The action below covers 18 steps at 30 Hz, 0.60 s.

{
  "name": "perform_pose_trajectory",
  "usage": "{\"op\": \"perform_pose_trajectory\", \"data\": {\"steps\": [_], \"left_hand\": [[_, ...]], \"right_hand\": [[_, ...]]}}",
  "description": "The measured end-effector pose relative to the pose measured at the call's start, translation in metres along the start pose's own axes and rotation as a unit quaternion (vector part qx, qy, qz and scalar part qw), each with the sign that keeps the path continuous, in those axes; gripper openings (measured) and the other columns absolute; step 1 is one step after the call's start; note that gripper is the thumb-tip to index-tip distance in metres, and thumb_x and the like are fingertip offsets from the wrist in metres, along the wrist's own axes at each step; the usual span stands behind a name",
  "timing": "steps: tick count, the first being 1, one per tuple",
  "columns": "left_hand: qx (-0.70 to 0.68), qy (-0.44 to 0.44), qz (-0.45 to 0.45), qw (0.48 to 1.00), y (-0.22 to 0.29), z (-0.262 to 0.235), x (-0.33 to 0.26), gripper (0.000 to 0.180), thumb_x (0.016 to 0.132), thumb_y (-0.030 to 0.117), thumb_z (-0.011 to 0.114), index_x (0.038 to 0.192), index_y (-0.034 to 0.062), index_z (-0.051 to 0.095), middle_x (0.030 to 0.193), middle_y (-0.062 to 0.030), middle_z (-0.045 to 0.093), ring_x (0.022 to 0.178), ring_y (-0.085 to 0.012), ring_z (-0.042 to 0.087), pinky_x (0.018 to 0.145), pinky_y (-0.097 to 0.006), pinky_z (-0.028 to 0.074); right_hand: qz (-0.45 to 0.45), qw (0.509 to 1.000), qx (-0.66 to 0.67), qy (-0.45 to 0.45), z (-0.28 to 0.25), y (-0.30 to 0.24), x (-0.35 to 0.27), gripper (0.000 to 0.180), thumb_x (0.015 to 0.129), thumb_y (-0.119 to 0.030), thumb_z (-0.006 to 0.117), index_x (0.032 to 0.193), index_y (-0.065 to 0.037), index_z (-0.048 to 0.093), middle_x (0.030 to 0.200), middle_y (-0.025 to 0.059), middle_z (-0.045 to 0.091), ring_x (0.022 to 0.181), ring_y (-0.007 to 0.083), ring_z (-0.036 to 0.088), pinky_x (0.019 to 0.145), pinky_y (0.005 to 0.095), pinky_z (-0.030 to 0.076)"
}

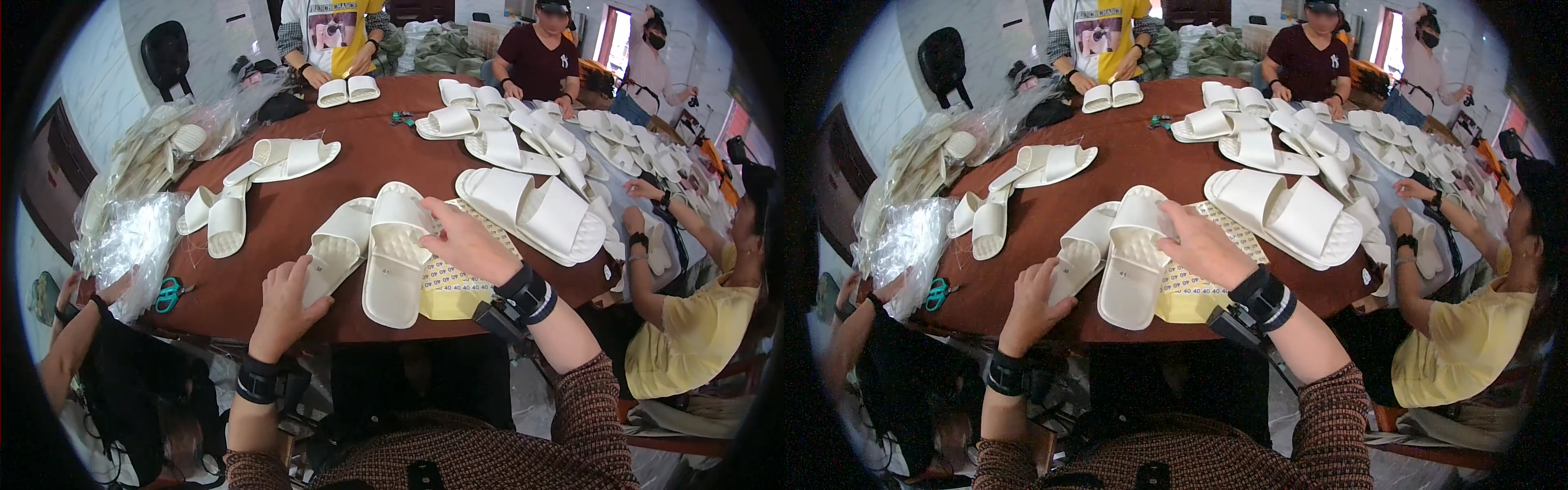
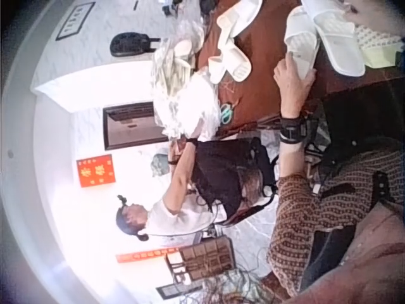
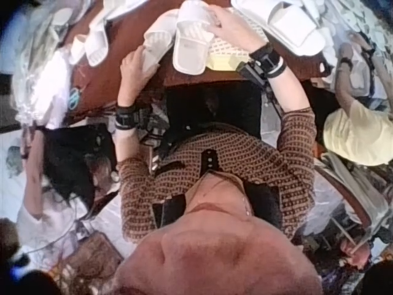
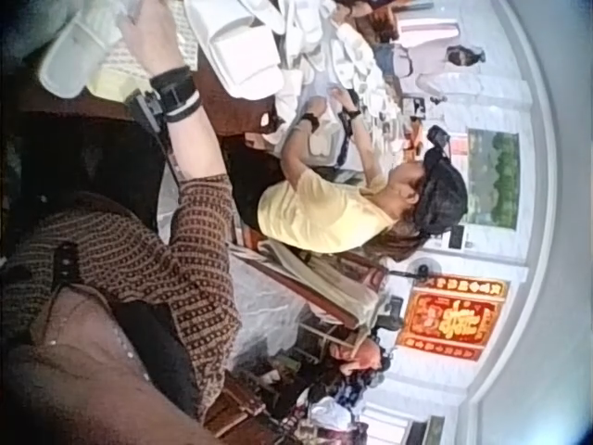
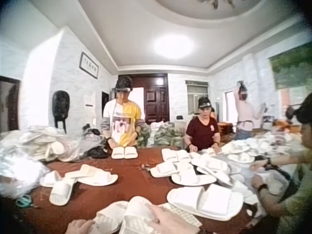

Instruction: Applying size stickers to the inner soles of white slippers as part of a manufacturing finishing process.

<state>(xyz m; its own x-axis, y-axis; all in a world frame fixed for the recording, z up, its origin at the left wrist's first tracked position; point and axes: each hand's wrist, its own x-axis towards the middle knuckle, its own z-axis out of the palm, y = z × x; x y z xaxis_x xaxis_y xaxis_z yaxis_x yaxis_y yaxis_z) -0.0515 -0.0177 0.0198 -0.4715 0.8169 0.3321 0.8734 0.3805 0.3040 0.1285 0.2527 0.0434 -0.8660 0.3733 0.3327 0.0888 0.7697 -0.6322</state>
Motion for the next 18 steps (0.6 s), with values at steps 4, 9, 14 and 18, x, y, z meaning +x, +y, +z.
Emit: {"op": "perform_pose_trajectory", "data": {"steps": [4, 9, 14, 18], "left_hand": [[-0.034, 0.065, 0.025, 0.997, -0.004, 0.004, 0.003, 0.074, 0.068, 0.019, 0.080, 0.134, 0.0031, 0.049, 0.114, -0.0201, 0.055, 0.107, -0.0400, 0.053, 0.094, -0.048, 0.044], [-0.068, 0.145, 0.010, 0.987, 0.011, 0.001, 0.000, 0.070, 0.066, 0.010, 0.079, 0.130, 0.0017, 0.050, 0.115, -0.0215, 0.055, 0.105, -0.0402, 0.055, 0.091, -0.046, 0.048], [-0.075, 0.190, -0.010, 0.979, 0.016, -0.003, -0.001, 0.069, 0.067, 0.007, 0.075, 0.132, 0.0036, 0.051, 0.114, -0.0199, 0.058, 0.104, -0.0388, 0.058, 0.090, -0.043, 0.049], [-0.131, 0.186, -0.027, 0.973, 0.020, -0.005, 0.002, 0.064, 0.073, 0.005, 0.071, 0.133, 0.0015, 0.050, 0.116, -0.0164, 0.061, 0.105, -0.0283, 0.062, 0.092, -0.038, 0.049]], "right_hand": [[-0.020, 1.000, -0.017, -0.011, 0.008, 0.003, 0.006, 0.045, 0.090, -0.009, 0.056, 0.132, -0.001, 0.045, 0.118, 0.0241, 0.062, 0.102, 0.0385, 0.063, 0.089, 0.0442, 0.049], [-0.040, 0.999, 0.006, 0.011, 0.005, -0.007, 0.005, 0.046, 0.089, -0.004, 0.050, 0.134, 0.000, 0.045, 0.117, 0.0267, 0.062, 0.107, 0.0436, 0.059, 0.092, 0.0464, 0.047], [-0.027, 0.995, 0.069, 0.065, -0.001, -0.014, 0.008, 0.043, 0.087, -0.003, 0.050, 0.129, 0.003, 0.047, 0.112, 0.0306, 0.061, 0.105, 0.0469, 0.059, 0.089, 0.0495, 0.048], [-0.037, 0.991, 0.085, 0.096, -0.009, -0.009, 0.007, 0.046, 0.087, -0.003, 0.050, 0.132, 0.002, 0.046, 0.110, 0.0280, 0.063, 0.098, 0.0409, 0.064, 0.084, 0.0453, 0.051]]}}
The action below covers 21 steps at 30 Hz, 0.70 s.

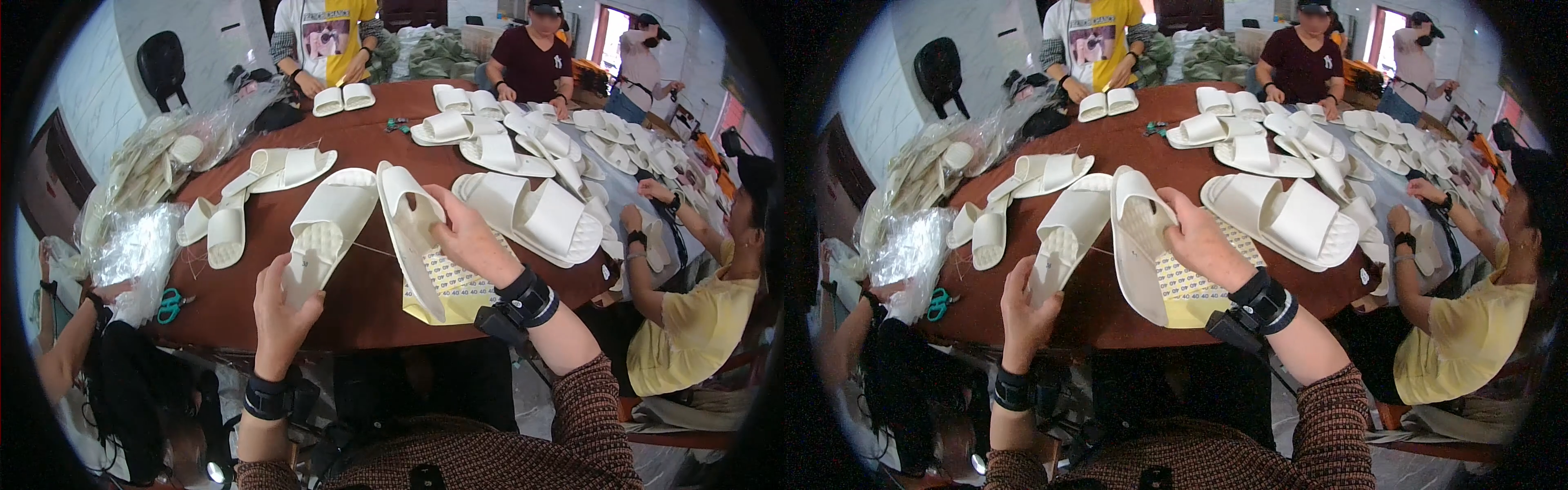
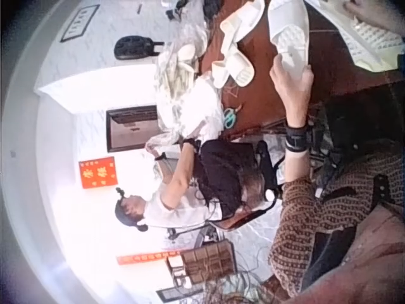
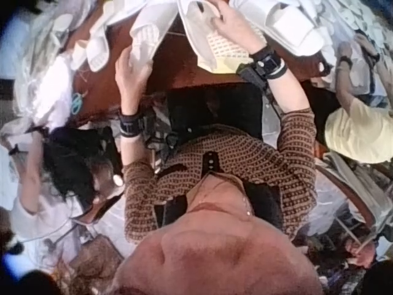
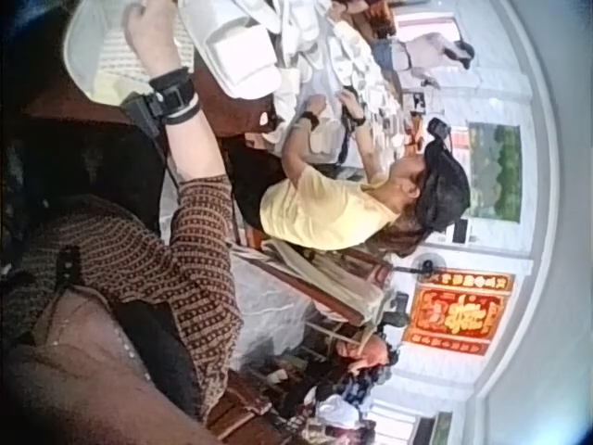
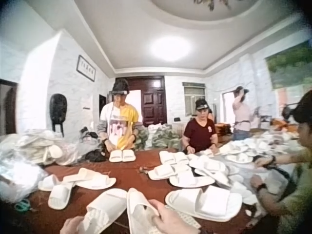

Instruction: Applying size stickers to the inner soles of white slippers as part of a manufacturing finishing process.

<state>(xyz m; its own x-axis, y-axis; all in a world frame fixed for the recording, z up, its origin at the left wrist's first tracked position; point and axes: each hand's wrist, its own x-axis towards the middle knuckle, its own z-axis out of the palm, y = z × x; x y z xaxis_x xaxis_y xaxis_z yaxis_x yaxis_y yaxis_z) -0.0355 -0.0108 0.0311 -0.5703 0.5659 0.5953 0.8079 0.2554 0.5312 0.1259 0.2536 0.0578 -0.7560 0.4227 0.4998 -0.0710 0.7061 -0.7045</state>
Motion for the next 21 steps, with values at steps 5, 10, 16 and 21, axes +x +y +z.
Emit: {"op": "perform_pose_trajectory", "data": {"steps": [5, 10, 16, 21], "left_hand": [[-0.296, -0.035, -0.140, 0.944, 0.009, 0.003, -0.002, 0.050, 0.082, 0.006, 0.066, 0.130, -0.0020, 0.052, 0.116, -0.0109, 0.064, 0.099, -0.0179, 0.064, 0.086, -0.032, 0.053], [-0.484, -0.065, -0.239, 0.839, 0.032, 0.003, 0.005, 0.050, 0.089, 0.020, 0.062, 0.133, -0.0009, 0.050, 0.114, -0.0136, 0.064, 0.100, -0.0214, 0.065, 0.081, -0.037, 0.058], [-0.615, -0.089, -0.263, 0.738, 0.038, 0.007, 0.012, 0.068, 0.090, 0.048, 0.057, 0.139, 0.0026, 0.045, 0.119, -0.0181, 0.061, 0.102, -0.0273, 0.064, 0.082, -0.038, 0.058], [-0.678, -0.029, -0.258, 0.688, 0.060, 0.001, 0.017, 0.068, 0.090, 0.047, 0.058, 0.139, 0.0022, 0.044, 0.117, -0.0169, 0.061, 0.110, -0.0308, 0.061, 0.086, -0.049, 0.057]], "right_hand": [[0.129, 0.964, 0.231, -0.035, 0.005, -0.013, -0.003, 0.044, 0.091, -0.005, 0.052, 0.134, 0.003, 0.048, 0.105, 0.0129, 0.066, 0.080, 0.0148, 0.063, 0.070, 0.0319, 0.053], [0.188, 0.885, 0.425, -0.037, 0.005, -0.012, -0.021, 0.038, 0.094, -0.009, 0.059, 0.130, 0.005, 0.053, 0.113, 0.0121, 0.066, 0.095, 0.0137, 0.064, 0.079, 0.0293, 0.053], [0.164, 0.901, 0.379, -0.135, 0.008, -0.007, -0.036, 0.038, 0.096, -0.014, 0.060, 0.131, 0.001, 0.054, 0.111, 0.0097, 0.067, 0.092, 0.0139, 0.066, 0.075, 0.0280, 0.054], [0.284, 0.798, 0.505, -0.162, 0.013, -0.012, -0.037, 0.040, 0.097, -0.009, 0.049, 0.135, 0.001, 0.044, 0.109, 0.0114, 0.065, 0.089, 0.0198, 0.067, 0.072, 0.0331, 0.058]]}}
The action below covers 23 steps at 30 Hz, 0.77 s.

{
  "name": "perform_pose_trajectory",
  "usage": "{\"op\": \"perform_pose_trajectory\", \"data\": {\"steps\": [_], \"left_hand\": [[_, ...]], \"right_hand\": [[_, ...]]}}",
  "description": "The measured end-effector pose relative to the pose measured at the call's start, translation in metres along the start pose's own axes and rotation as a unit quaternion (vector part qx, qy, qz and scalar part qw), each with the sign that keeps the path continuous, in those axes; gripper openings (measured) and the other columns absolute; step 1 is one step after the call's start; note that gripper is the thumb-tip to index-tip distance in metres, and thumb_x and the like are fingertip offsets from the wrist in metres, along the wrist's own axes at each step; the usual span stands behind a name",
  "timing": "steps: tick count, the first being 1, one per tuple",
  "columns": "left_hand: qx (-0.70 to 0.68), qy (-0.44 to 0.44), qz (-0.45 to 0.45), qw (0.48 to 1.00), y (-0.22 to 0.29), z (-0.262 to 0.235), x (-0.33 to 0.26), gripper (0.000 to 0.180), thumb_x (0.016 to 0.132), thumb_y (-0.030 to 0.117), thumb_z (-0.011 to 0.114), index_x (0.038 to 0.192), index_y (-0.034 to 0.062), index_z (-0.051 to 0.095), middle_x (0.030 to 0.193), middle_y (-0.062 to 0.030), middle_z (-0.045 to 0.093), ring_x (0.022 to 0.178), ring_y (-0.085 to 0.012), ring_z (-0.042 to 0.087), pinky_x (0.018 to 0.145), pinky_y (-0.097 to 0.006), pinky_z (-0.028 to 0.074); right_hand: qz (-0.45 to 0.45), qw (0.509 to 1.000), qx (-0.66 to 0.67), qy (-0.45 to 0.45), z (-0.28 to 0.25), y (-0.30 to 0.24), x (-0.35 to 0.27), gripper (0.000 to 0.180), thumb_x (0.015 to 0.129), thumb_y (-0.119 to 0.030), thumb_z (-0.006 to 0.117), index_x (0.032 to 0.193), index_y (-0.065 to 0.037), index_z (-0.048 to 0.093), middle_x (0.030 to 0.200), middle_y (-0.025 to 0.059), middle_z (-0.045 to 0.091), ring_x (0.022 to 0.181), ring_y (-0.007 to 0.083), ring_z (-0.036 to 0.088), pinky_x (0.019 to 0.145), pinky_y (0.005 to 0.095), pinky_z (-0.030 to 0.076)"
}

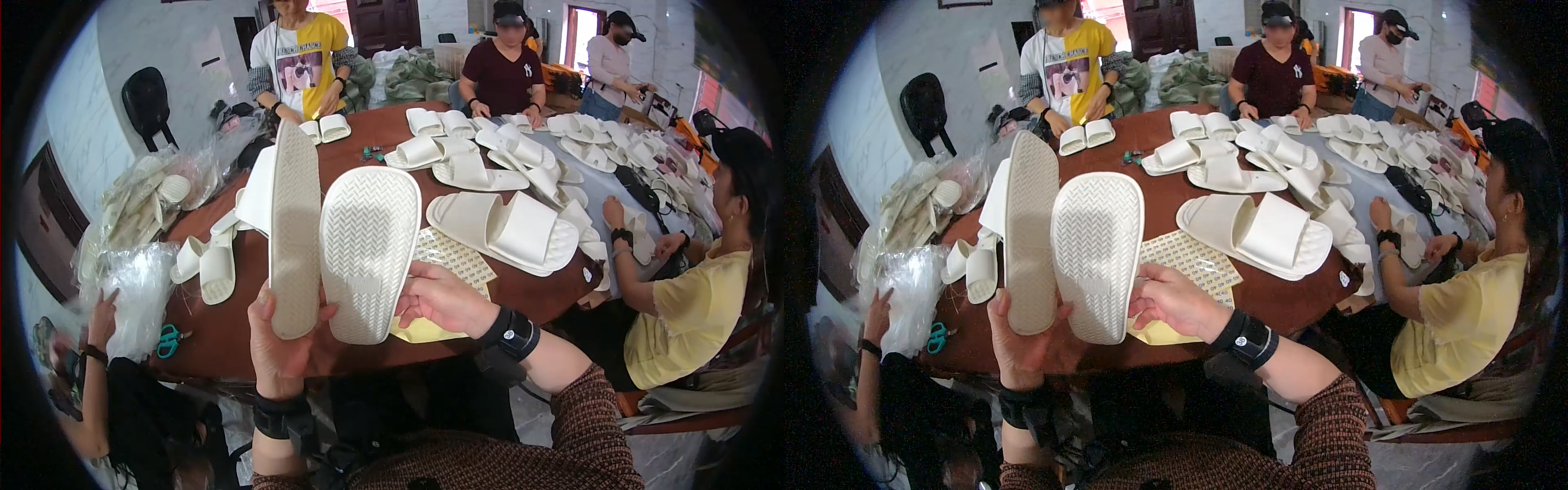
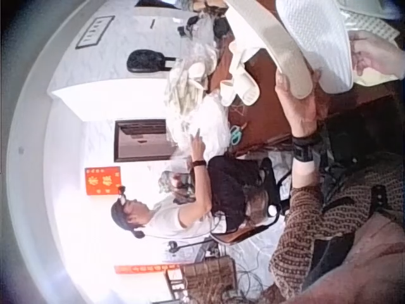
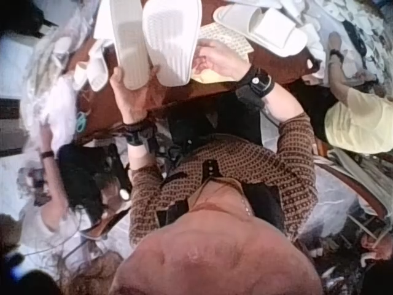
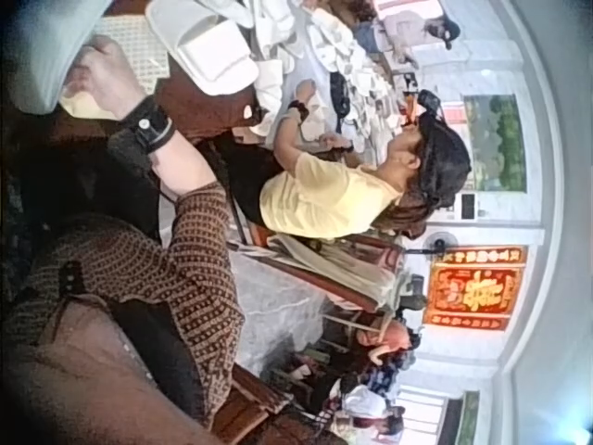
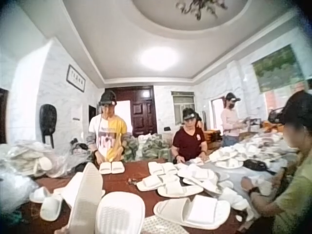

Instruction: Applying size stickers to the inner soles of white slippers as part of a manufacturing finishing process.

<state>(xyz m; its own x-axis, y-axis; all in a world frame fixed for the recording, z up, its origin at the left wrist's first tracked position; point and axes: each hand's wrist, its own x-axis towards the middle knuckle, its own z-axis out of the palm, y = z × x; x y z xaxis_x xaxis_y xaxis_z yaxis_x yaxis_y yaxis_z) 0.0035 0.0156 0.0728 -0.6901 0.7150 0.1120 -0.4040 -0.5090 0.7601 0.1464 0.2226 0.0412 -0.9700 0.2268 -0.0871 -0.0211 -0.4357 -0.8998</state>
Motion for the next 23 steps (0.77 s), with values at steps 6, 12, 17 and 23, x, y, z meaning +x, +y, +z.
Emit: {"op": "perform_pose_trajectory", "data": {"steps": [6, 12, 17, 23], "left_hand": [[0.032, -0.051, 0.038, 0.997, 0.012, 0.013, -0.007, 0.070, 0.090, 0.050, 0.057, 0.137, 0.0004, 0.047, 0.122, -0.0194, 0.061, 0.109, -0.0335, 0.063, 0.087, -0.049, 0.057], [0.014, -0.060, 0.012, 0.998, 0.007, 0.021, -0.006, 0.076, 0.090, 0.053, 0.056, 0.138, -0.0043, 0.046, 0.127, -0.0251, 0.060, 0.112, -0.0371, 0.063, 0.087, -0.048, 0.057], [0.032, -0.077, 0.021, 0.996, -0.003, 0.021, 0.000, 0.074, 0.089, 0.053, 0.059, 0.138, -0.0001, 0.044, 0.125, -0.0229, 0.061, 0.110, -0.0343, 0.064, 0.087, -0.047, 0.056], [0.091, -0.068, 0.061, 0.992, -0.011, 0.032, -0.001, 0.076, 0.086, 0.053, 0.064, 0.140, 0.0044, 0.041, 0.124, -0.0191, 0.060, 0.110, -0.0303, 0.064, 0.088, -0.046, 0.056]], "right_hand": [[-0.102, 0.992, 0.045, 0.054, 0.009, 0.003, -0.008, 0.047, 0.097, -0.008, 0.048, 0.141, 0.003, 0.036, 0.123, 0.0152, 0.057, 0.104, 0.0237, 0.064, 0.081, 0.0360, 0.057], [-0.244, 0.957, -0.146, 0.063, 0.022, 0.016, -0.009, 0.061, 0.096, -0.006, 0.056, 0.150, 0.001, 0.027, 0.140, 0.0116, 0.049, 0.122, 0.0172, 0.054, 0.100, 0.0306, 0.046], [-0.225, 0.955, -0.188, 0.043, 0.025, 0.018, -0.009, 0.074, 0.094, -0.010, 0.065, 0.152, 0.001, 0.021, 0.145, 0.0122, 0.044, 0.130, 0.0194, 0.048, 0.103, 0.0328, 0.045], [-0.210, 0.951, -0.210, 0.084, 0.027, 0.016, -0.014, 0.093, 0.091, -0.022, 0.073, 0.156, 0.000, 0.011, 0.149, 0.0162, 0.040, 0.131, 0.0259, 0.048, 0.099, 0.0342, 0.049]]}}
